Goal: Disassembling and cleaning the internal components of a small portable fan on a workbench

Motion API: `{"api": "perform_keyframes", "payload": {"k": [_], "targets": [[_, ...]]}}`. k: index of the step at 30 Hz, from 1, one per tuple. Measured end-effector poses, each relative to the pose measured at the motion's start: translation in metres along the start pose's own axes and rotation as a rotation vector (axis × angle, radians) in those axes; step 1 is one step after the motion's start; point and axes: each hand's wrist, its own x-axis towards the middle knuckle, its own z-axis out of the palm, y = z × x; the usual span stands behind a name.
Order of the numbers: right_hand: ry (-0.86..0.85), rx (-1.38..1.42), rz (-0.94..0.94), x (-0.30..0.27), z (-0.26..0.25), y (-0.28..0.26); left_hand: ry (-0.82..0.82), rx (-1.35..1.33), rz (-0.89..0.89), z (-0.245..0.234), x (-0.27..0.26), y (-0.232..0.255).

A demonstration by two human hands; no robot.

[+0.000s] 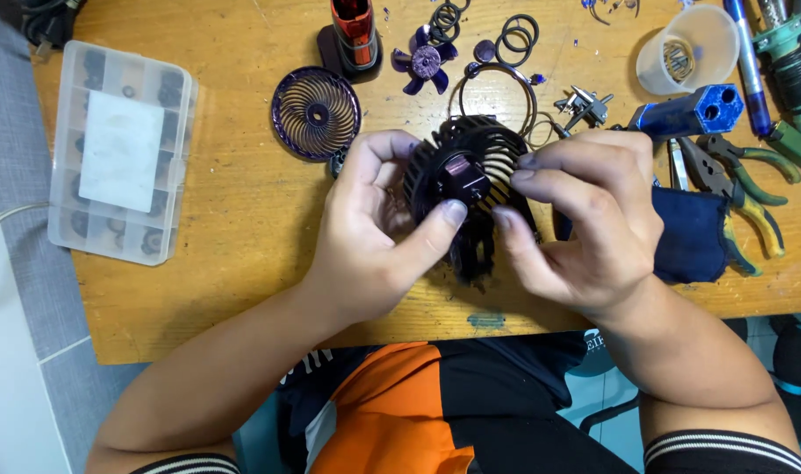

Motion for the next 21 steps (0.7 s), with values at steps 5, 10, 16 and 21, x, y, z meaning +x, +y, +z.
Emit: {"api": "perform_keyframes", "payload": {"k": [5,10,16,21], "targets": [[0.003,0.024,0.031,-0.002,0.002,0.001,-0.125,-0.248,-0.115,-0.008,0.01,-0.007],[-0.022,0.067,0.107,-0.005,0.001,-0.002,-0.136,-0.199,-0.105,-0.007,0.012,-0.007],[-0.057,0.294,0.263,0.0,0.006,-0.002,-0.118,-0.045,-0.025,-0.002,0.006,-0.002],[-0.061,0.354,0.292,-0.001,0.007,0.001,-0.114,-0.104,-0.049,0.0,0.004,0.004]]}}
